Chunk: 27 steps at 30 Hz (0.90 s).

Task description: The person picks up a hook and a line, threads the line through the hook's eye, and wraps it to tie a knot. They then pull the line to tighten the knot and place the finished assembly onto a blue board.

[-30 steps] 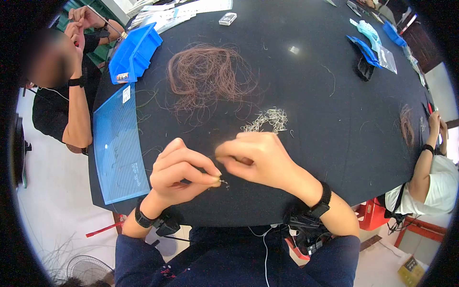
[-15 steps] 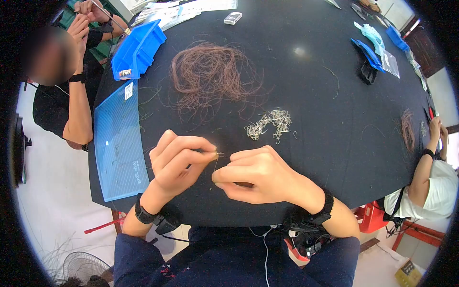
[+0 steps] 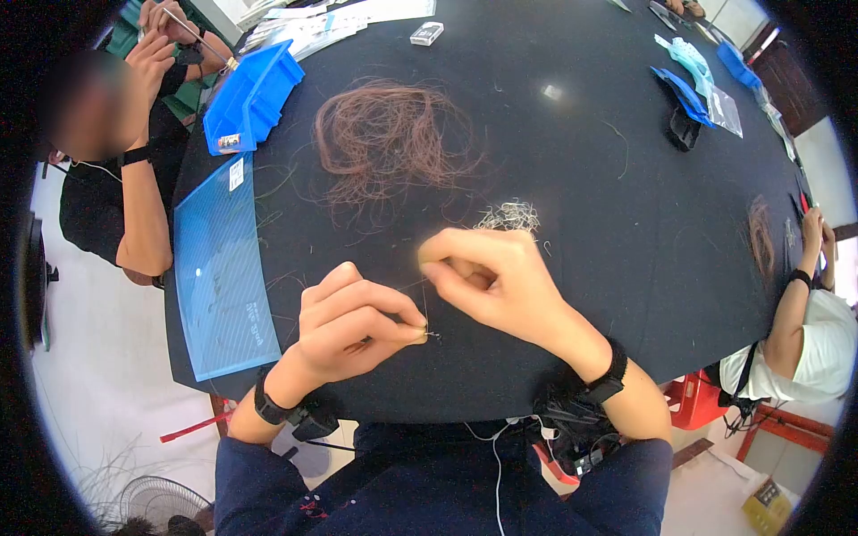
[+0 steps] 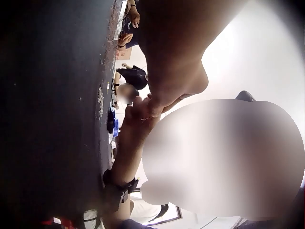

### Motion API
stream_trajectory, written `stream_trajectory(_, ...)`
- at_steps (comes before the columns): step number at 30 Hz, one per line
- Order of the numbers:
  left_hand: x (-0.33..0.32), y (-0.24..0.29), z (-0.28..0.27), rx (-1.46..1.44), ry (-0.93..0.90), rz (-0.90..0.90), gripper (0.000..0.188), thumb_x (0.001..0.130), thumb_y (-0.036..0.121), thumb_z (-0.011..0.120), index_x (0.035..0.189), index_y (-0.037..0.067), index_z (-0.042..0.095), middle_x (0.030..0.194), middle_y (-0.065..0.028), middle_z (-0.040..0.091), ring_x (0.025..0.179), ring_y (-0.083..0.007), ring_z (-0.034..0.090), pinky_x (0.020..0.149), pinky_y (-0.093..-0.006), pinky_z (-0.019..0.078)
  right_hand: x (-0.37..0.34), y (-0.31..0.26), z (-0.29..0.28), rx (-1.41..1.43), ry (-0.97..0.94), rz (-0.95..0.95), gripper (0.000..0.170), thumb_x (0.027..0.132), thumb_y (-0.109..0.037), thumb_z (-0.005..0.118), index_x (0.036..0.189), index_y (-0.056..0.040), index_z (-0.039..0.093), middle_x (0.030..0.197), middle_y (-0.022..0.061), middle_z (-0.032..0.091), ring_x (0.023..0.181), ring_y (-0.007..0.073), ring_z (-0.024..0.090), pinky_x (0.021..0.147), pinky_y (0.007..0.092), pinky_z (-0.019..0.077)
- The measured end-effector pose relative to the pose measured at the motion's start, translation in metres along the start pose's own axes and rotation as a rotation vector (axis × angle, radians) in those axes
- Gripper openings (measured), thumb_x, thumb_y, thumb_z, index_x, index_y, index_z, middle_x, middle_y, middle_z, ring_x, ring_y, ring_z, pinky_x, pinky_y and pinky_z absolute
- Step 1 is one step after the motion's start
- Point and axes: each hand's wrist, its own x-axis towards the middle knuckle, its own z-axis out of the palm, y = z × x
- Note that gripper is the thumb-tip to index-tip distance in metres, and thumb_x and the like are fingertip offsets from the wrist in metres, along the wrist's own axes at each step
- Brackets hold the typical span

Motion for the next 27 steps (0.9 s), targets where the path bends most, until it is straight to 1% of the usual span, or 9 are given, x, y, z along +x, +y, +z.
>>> stream_trajectory(3, -0.005, -0.002, 0.001, -0.034, 0.031, -0.018, 0.021, 0.06, 0.008, 0.081, 0.073, 0.013, 0.065, 0.08, 0.0036, 0.067, 0.058, -0.0101, 0.042, 0.05, -0.0237, 0.029, 0.0, 0.003, 0.006, 0.002, -0.079, 0.004, 0.007, 0.077, -0.003, 0.065, 0.084, -0.0057, 0.063, 0.052, 0.0025, 0.041, 0.045, 0.0091, 0.037, 0.044, 0.0264, 0.0305)
stream_trajectory(9, 0.001, 0.0, -0.004, -0.1, 0.091, -0.101, 0.02, 0.063, 0.002, 0.079, 0.074, 0.01, 0.064, 0.08, -0.0005, 0.066, 0.057, -0.011, 0.043, 0.046, -0.0223, 0.0302, -0.004, 0.0, 0.014, 0.012, -0.18, -0.005, 0.007, 0.076, -0.008, 0.065, 0.083, -0.0073, 0.063, 0.053, 0.0054, 0.046, 0.047, 0.017, 0.049, 0.046, 0.031, 0.037)
stream_trajectory(12, -0.006, 0.001, 0.003, -0.375, 0.189, -0.385, 0.016, 0.07, -0.001, 0.075, 0.076, 0.009, 0.064, 0.083, -0.0014, 0.066, 0.058, -0.0062, 0.044, 0.047, -0.0198, 0.0272, -0.006, -0.001, 0.016, -0.034, -0.221, -0.082, 0.007, 0.076, -0.008, 0.065, 0.082, -0.0072, 0.063, 0.053, 0.0048, 0.045, 0.049, 0.0174, 0.051, 0.047, 0.0307, 0.0384)
stream_trajectory(13, -0.009, 0.004, 0.0, -0.528, 0.185, -0.598, 0.012, 0.075, -0.002, 0.071, 0.078, 0.007, 0.063, 0.087, -0.0008, 0.065, 0.063, -0.0014, 0.044, 0.05, -0.0165, 0.0278, -0.007, -0.002, 0.018, 0.013, -0.231, -0.095, 0.005, 0.076, -0.007, 0.065, 0.08, -0.0055, 0.062, 0.057, 0.0058, 0.047, 0.05, 0.0181, 0.051, 0.048, 0.0321, 0.0405)
stream_trajectory(14, -0.011, 0.001, -0.001, -0.634, 0.19, -0.648, 0.008, 0.08, -0.001, 0.067, 0.084, 0.004, 0.062, 0.094, -0.0022, 0.063, 0.069, 0.0006, 0.046, 0.055, -0.0135, 0.0318, -0.006, -0.004, 0.019, 0.049, -0.232, -0.08, 0.005, 0.077, -0.006, 0.064, 0.081, -0.005, 0.061, 0.059, 0.0062, 0.049, 0.05, 0.0183, 0.051, 0.049, 0.0323, 0.041)
stream_trajectory(17, -0.009, -0.008, 0.0, -0.904, 0.356, -0.66, 0.008, 0.087, 0.001, 0.061, 0.093, 0.0, 0.057, 0.1, -0.0071, 0.059, 0.078, -0.0011, 0.05, 0.063, -0.0161, 0.039, -0.006, -0.007, 0.019, 0.115, -0.216, -0.051, 0.009, 0.08, -0.005, 0.063, 0.087, -0.0038, 0.059, 0.066, 0.0075, 0.052, 0.051, 0.0187, 0.051, 0.051, 0.0326, 0.0422)
stream_trajectory(20, -0.005, -0.011, -0.009, -0.786, 0.424, -0.814, 0.014, 0.091, 0.019, 0.059, 0.091, 0.006, 0.053, 0.099, -0.0042, 0.054, 0.07, -0.0025, 0.037, 0.058, -0.017, 0.0305, -0.008, -0.003, 0.022, 0.114, -0.193, 0.0, 0.021, 0.083, -0.005, 0.061, 0.102, -0.0035, 0.054, 0.068, 0.0076, 0.052, 0.052, 0.0187, 0.052, 0.052, 0.0323, 0.0428)
stream_trajectory(25, -0.004, -0.026, -0.015, -0.726, 0.556, -0.784, 0.015, 0.094, 0.019, 0.053, 0.095, 0.004, 0.057, 0.1, -0.0045, 0.055, 0.079, -0.0078, 0.046, 0.069, -0.0239, 0.0411, -0.01, -0.01, 0.024, 0.232, -0.325, 0.233, 0.038, 0.086, -0.009, 0.06, 0.12, -0.003, 0.043, 0.061, 0.0066, 0.052, 0.051, 0.0195, 0.054, 0.052, 0.0322, 0.0422)
stream_trajectory(27, -0.005, -0.03, -0.017, -0.701, 0.579, -0.788, 0.016, 0.094, 0.019, 0.053, 0.096, 0.004, 0.057, 0.1, -0.0046, 0.055, 0.082, -0.0088, 0.048, 0.073, -0.0253, 0.0428, -0.008, -0.011, 0.023, 0.098, -0.376, 0.149, 0.036, 0.087, -0.01, 0.059, 0.12, -0.0048, 0.045, 0.06, 0.0082, 0.056, 0.051, 0.0217, 0.057, 0.051, 0.0331, 0.0428)
